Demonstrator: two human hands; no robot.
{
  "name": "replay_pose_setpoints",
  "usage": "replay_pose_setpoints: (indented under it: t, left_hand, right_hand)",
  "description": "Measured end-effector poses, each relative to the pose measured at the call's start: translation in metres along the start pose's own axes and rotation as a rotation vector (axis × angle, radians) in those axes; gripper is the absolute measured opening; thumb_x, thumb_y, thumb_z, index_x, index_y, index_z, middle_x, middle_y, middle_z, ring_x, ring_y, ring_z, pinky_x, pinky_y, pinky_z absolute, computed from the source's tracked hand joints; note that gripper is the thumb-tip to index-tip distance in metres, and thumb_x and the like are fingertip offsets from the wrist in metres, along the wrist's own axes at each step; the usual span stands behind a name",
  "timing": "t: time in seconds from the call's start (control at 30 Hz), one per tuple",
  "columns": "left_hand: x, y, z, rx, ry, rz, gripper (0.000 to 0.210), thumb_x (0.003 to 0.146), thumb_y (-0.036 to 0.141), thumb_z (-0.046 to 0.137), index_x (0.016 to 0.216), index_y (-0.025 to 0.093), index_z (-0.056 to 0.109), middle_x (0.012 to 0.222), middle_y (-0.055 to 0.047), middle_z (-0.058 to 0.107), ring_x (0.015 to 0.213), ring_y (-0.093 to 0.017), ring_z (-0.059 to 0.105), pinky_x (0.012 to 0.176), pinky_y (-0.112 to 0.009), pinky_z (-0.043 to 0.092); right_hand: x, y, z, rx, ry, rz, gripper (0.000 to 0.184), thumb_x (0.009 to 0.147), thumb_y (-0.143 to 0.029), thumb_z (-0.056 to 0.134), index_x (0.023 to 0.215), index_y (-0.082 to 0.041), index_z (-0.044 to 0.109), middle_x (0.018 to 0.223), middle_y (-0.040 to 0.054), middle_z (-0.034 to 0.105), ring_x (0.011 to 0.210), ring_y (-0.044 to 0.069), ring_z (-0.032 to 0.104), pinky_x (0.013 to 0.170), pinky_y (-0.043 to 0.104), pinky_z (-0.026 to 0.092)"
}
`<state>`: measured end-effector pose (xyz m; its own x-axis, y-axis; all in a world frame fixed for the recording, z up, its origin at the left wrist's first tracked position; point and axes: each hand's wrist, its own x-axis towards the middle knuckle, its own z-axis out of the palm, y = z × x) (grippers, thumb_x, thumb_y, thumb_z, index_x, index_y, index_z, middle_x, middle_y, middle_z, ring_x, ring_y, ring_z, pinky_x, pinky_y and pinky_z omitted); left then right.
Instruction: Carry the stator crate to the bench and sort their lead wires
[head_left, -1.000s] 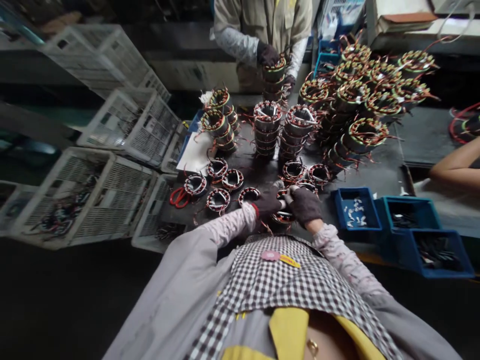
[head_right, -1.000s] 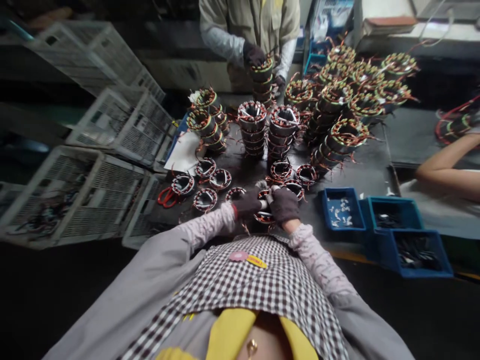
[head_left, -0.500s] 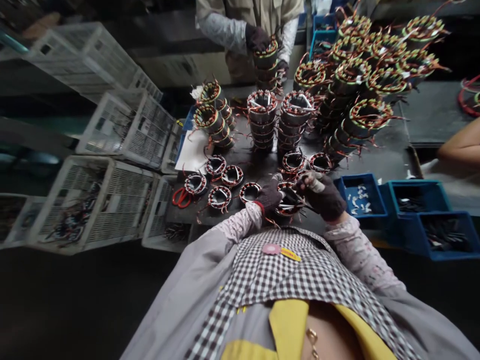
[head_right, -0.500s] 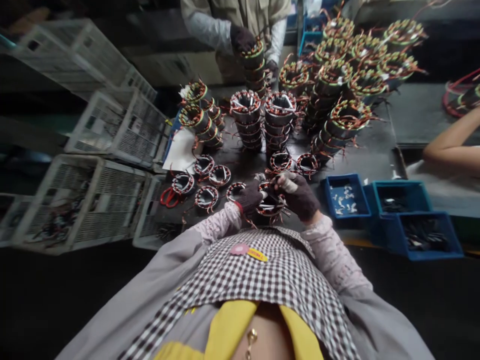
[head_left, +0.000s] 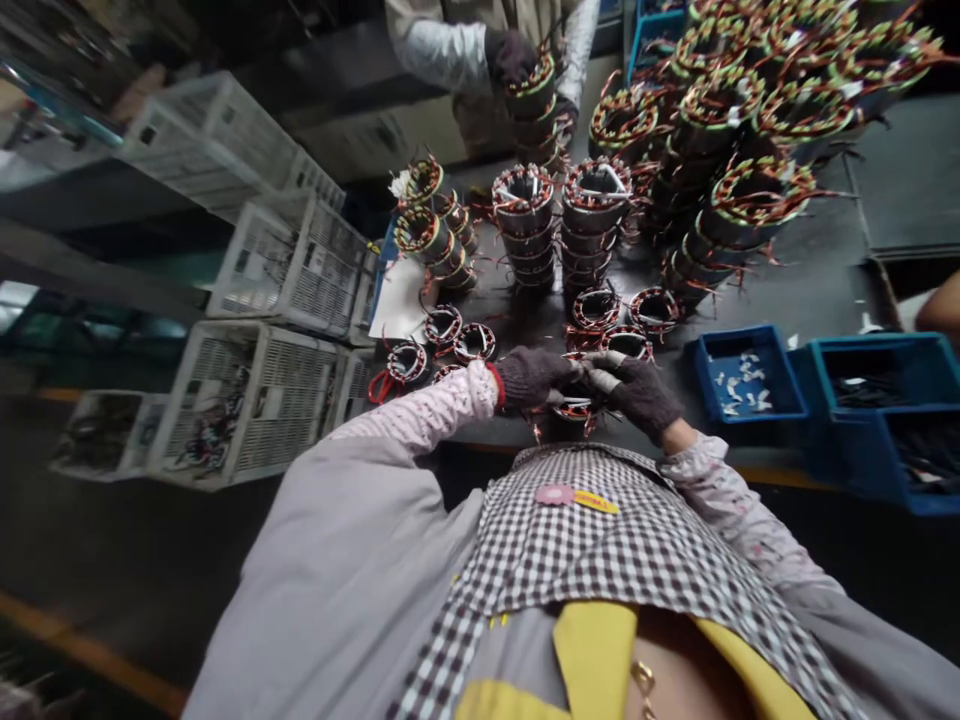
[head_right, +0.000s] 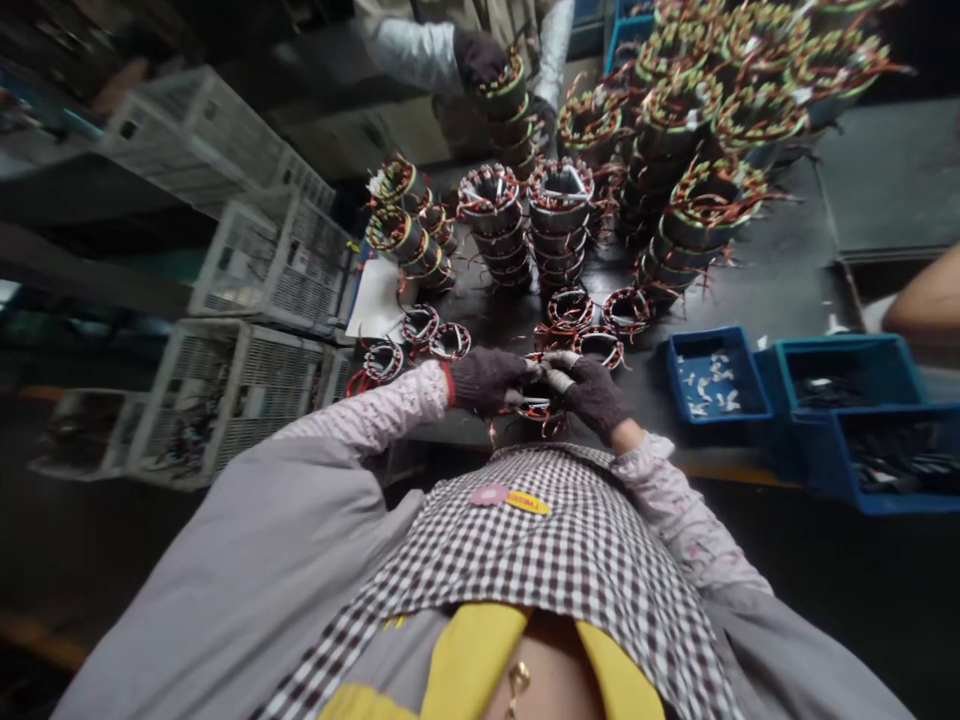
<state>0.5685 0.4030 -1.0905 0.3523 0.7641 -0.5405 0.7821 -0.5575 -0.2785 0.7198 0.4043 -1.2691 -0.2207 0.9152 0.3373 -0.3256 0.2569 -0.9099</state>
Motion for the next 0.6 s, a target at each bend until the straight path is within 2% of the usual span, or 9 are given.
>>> replay_pose_setpoints:
  t: [0.1,0.17,0.2,0.23,0.3,0.4,0.47,0.6]
  left_hand:
    - [-0.021,-0.001,0.003,-0.062,0.201,-0.109,0.037,0.097,0.027,0.069,0.133,0.02,0.073,0.121,-0.009,0.078,0.114,-0.025,0.074,0.098,-0.032,0.056]
    - [-0.032,-0.003,0.002,-0.07,0.355,-0.177,0.043,0.1,0.024,0.064,0.142,0.017,0.067,0.134,-0.012,0.074,0.122,-0.025,0.07,0.105,-0.035,0.054]
    - [-0.033,-0.002,0.001,-0.054,0.389,-0.167,0.05,0.099,0.025,0.065,0.148,0.015,0.063,0.141,-0.014,0.07,0.127,-0.026,0.068,0.108,-0.036,0.053]
    - [-0.032,-0.001,0.001,-0.027,0.378,-0.133,0.056,0.098,0.026,0.068,0.153,0.016,0.059,0.145,-0.015,0.068,0.13,-0.027,0.066,0.11,-0.037,0.053]
    - [-0.023,0.004,0.001,0.046,0.238,-0.06,0.064,0.095,0.031,0.073,0.155,0.018,0.058,0.141,-0.015,0.07,0.126,-0.029,0.068,0.106,-0.037,0.054]
    - [-0.012,0.016,0.005,0.131,0.047,-0.065,0.048,0.098,0.029,0.068,0.145,0.02,0.066,0.119,-0.014,0.076,0.112,-0.03,0.072,0.095,-0.039,0.056]
    - [-0.014,0.024,0.008,0.078,0.057,-0.077,0.036,0.099,0.027,0.064,0.133,0.017,0.071,0.11,-0.014,0.076,0.107,-0.03,0.073,0.093,-0.039,0.056]
    - [-0.035,0.03,0.0,-0.186,0.236,-0.025,0.025,0.106,0.026,0.053,0.122,0.018,0.071,0.113,-0.01,0.076,0.105,-0.022,0.071,0.096,-0.034,0.056]
  right_hand:
    - [-0.001,0.007,0.004,-0.017,0.053,0.03,0.039,0.093,-0.052,0.07,0.118,-0.023,0.075,0.109,0.0087,0.08,0.099,0.027,0.073,0.094,0.045,0.061]
    - [-0.001,0.009,0.005,-0.056,0.085,0.05,0.042,0.094,-0.051,0.07,0.124,-0.022,0.072,0.106,0.0092,0.079,0.095,0.027,0.073,0.091,0.044,0.061]
    - [-0.001,0.01,0.005,-0.077,0.084,0.045,0.04,0.094,-0.05,0.07,0.122,-0.021,0.072,0.105,0.0093,0.079,0.094,0.026,0.073,0.091,0.044,0.061]
    - [0.0,0.01,0.005,-0.097,0.076,0.029,0.036,0.095,-0.048,0.069,0.118,-0.021,0.072,0.104,0.0093,0.079,0.093,0.026,0.073,0.091,0.043,0.06]
    - [0.0,0.009,0.004,-0.135,0.056,-0.013,0.026,0.096,-0.042,0.066,0.108,-0.02,0.073,0.105,0.0089,0.079,0.095,0.025,0.072,0.092,0.042,0.059]
    - [0.0,0.007,0.003,-0.185,0.056,-0.037,0.02,0.095,-0.035,0.064,0.106,-0.021,0.073,0.105,0.0079,0.079,0.096,0.025,0.073,0.091,0.039,0.059]
    - [-0.001,0.005,0.006,-0.233,0.072,-0.036,0.021,0.098,-0.034,0.061,0.109,-0.021,0.072,0.106,0.0085,0.079,0.096,0.025,0.073,0.089,0.038,0.058]
    - [-0.003,0.002,0.013,-0.427,0.073,-0.034,0.021,0.101,-0.032,0.059,0.111,-0.02,0.073,0.109,0.0118,0.079,0.1,0.027,0.073,0.089,0.037,0.055]
